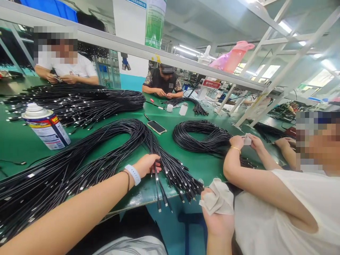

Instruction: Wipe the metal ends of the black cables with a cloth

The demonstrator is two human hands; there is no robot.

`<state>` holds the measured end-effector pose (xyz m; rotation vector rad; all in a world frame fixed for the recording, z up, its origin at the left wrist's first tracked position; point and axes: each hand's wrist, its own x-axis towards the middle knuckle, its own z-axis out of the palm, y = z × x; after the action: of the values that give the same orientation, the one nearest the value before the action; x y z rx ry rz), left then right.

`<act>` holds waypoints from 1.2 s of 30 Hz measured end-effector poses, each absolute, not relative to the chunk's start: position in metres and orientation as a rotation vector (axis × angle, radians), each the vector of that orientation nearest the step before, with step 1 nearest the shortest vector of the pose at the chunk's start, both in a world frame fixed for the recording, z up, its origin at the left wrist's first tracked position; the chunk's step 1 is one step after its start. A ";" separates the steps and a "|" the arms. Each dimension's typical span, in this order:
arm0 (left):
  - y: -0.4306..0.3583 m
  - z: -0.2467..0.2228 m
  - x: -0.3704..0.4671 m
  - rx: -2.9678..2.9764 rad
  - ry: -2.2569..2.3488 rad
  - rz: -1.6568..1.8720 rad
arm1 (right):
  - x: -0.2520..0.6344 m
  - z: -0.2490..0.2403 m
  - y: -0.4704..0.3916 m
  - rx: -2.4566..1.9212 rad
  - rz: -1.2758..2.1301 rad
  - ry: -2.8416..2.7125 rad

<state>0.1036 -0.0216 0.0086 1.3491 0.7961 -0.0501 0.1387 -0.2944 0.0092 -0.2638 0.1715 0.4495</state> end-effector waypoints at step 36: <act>-0.058 0.006 0.047 0.516 0.475 -0.116 | 0.114 0.013 -0.250 -0.276 0.740 0.096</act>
<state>0.0465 -0.0584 0.0064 0.5160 0.4752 -0.1161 0.1145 -0.2502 0.0125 -0.2765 0.0964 0.7402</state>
